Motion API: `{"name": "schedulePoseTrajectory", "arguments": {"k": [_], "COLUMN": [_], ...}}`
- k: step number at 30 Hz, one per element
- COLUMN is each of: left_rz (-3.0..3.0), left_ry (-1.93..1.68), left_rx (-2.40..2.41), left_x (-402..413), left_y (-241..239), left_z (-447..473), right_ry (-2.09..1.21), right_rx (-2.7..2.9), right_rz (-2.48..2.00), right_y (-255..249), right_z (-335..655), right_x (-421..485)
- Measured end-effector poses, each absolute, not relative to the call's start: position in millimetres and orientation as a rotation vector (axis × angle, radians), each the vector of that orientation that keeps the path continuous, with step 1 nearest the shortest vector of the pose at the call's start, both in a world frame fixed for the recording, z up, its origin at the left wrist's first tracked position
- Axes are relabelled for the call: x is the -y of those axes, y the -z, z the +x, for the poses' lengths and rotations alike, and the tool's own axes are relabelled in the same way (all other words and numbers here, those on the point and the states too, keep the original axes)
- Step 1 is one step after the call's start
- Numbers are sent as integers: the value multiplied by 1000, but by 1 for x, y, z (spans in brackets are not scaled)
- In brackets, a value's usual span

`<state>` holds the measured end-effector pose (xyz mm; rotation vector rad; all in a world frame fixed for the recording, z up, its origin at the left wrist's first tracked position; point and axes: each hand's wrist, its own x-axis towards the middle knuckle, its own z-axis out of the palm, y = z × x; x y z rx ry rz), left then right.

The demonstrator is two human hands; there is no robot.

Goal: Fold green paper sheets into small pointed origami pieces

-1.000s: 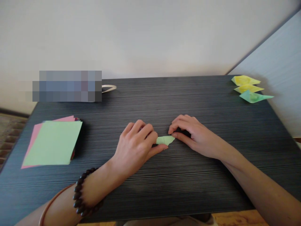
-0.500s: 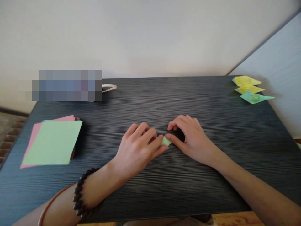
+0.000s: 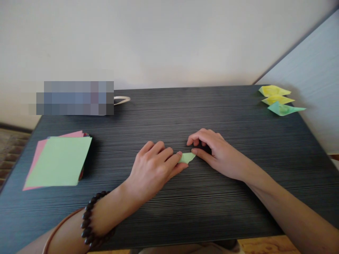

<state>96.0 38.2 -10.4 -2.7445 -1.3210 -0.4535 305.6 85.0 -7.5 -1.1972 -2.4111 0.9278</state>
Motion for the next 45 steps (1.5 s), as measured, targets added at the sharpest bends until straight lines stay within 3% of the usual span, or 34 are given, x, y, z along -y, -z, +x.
{"name": "schedulePoseTrajectory", "arguments": {"k": [11, 22, 35, 45], "left_rz": [-2773, -2957, -3019, -2981], "left_ry": [592, 1175, 1500, 1313], "left_rx": [1561, 1843, 2296, 2391], "left_x": [-41, -47, -53, -50], "left_y": [15, 14, -2, -1], "left_z": [94, 96, 87, 89], "right_ry": [-674, -862, -889, -906], "right_rx": [2461, 2311, 2101, 2073], "right_rz": [-1106, -1004, -1134, -1103], "right_y": [16, 13, 10, 9], "right_z": [304, 299, 303, 303], "right_x": [-77, -75, -76, -74]}}
